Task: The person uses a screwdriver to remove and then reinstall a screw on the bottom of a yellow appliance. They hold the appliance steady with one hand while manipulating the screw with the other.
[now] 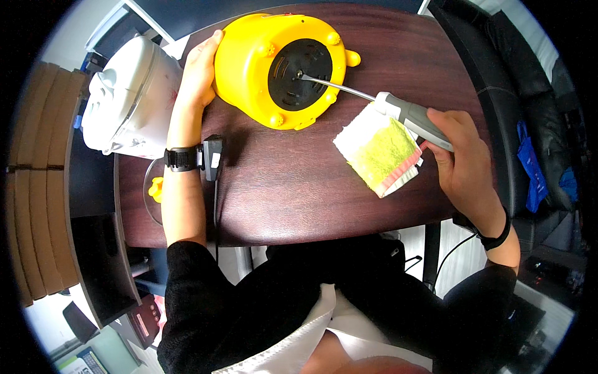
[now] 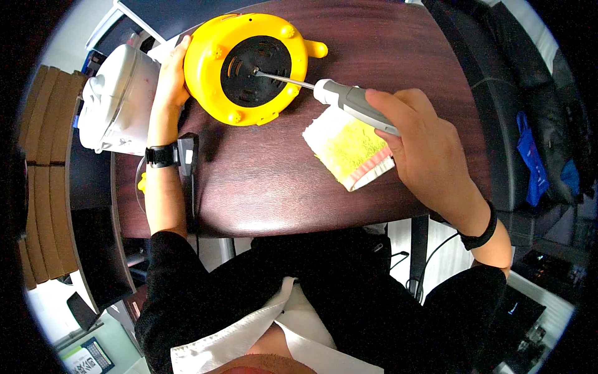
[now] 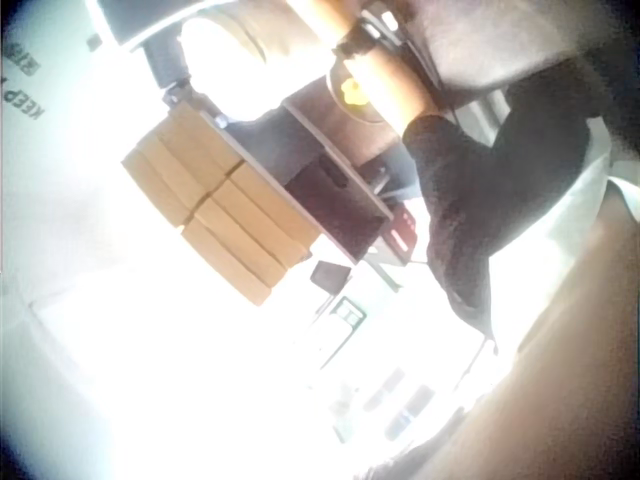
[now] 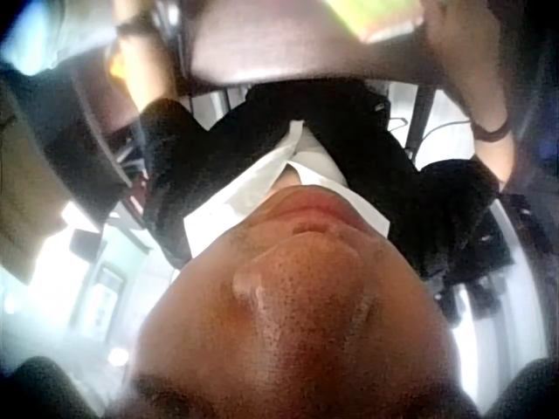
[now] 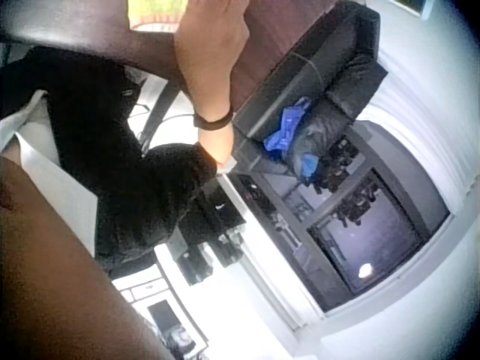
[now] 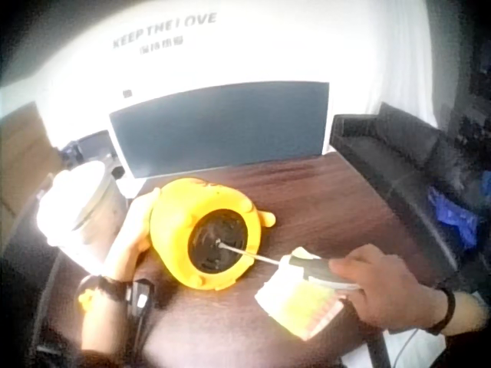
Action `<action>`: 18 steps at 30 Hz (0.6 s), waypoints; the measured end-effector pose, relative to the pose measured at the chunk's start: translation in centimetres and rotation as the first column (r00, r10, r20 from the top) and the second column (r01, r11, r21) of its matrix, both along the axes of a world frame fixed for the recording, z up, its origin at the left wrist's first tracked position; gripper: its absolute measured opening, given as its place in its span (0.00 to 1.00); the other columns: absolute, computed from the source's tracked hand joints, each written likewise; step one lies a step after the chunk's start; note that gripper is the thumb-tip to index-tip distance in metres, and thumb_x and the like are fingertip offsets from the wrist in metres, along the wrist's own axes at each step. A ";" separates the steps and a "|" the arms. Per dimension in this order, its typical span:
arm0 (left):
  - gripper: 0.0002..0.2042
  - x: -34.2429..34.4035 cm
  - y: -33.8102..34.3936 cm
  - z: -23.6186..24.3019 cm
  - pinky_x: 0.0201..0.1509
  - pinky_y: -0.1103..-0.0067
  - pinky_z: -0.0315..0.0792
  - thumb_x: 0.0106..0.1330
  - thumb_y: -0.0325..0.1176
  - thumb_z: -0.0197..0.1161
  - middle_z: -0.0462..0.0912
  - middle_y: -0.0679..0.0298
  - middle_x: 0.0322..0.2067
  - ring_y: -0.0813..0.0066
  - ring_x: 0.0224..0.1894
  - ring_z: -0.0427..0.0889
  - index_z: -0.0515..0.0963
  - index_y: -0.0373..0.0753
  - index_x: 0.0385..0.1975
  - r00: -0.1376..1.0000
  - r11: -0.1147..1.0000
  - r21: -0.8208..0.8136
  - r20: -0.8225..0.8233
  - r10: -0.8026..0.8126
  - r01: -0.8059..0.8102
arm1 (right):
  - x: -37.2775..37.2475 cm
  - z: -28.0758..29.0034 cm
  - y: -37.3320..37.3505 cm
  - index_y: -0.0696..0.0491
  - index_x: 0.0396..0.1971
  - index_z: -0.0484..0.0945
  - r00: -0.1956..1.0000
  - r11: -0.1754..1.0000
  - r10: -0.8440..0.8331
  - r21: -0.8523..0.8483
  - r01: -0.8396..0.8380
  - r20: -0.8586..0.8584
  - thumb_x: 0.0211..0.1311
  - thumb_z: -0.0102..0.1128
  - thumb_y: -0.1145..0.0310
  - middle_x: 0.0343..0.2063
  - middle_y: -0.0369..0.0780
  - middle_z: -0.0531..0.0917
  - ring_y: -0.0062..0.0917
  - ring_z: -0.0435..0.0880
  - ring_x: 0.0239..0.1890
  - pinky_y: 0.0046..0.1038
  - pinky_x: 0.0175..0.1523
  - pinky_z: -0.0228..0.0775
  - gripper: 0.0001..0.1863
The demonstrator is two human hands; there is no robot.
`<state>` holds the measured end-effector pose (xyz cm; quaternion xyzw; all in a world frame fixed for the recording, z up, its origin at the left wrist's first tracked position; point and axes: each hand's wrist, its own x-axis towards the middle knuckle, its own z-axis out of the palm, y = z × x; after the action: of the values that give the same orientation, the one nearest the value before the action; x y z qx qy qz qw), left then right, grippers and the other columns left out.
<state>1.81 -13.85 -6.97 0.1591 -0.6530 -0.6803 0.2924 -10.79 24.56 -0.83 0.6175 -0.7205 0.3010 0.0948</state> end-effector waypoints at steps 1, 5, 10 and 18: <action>0.16 0.0 0.1 0.0 0.37 0.85 0.74 0.66 0.43 0.52 0.81 0.64 0.32 0.80 0.31 0.80 0.76 0.35 0.39 1.000 1.000 -0.001 0.001 0.000 0.000 | -0.1 0.1 0.0 0.54 0.47 0.69 0.999 1.000 0.008 0.003 -0.008 -0.034 0.50 0.55 0.78 0.36 0.45 0.74 0.38 0.79 0.33 0.31 0.32 0.72 0.21; 0.16 0.0 0.2 0.1 0.36 0.84 0.74 0.66 0.42 0.50 0.81 0.63 0.33 0.80 0.31 0.80 0.74 0.34 0.41 1.000 1.000 -0.010 0.020 0.015 -0.015 | -0.3 0.4 0.0 0.55 0.47 0.69 0.993 0.999 0.047 -0.005 -0.048 -0.104 0.48 0.55 0.80 0.35 0.44 0.74 0.38 0.78 0.31 0.31 0.30 0.72 0.22; 0.16 -0.1 0.0 0.0 0.36 0.84 0.75 0.65 0.43 0.52 0.81 0.64 0.32 0.80 0.31 0.80 0.75 0.36 0.39 1.000 1.000 -0.002 0.021 0.012 -0.012 | -0.3 0.6 -0.1 0.55 0.47 0.69 0.991 0.999 0.044 -0.014 -0.046 -0.123 0.48 0.55 0.81 0.36 0.45 0.73 0.39 0.78 0.30 0.31 0.30 0.72 0.22; 0.15 -0.3 0.0 -0.1 0.37 0.84 0.75 0.65 0.43 0.53 0.81 0.64 0.32 0.79 0.31 0.80 0.76 0.36 0.38 1.000 1.000 0.026 0.021 0.004 -0.005 | -0.5 0.7 0.2 0.53 0.48 0.68 0.980 0.997 0.077 -0.003 -0.079 -0.184 0.46 0.56 0.81 0.36 0.45 0.73 0.37 0.78 0.30 0.30 0.29 0.71 0.25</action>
<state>1.55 -13.88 -7.05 0.1716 -0.6468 -0.6863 0.2849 -11.26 24.71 -0.12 0.6700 -0.6823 0.2500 0.1519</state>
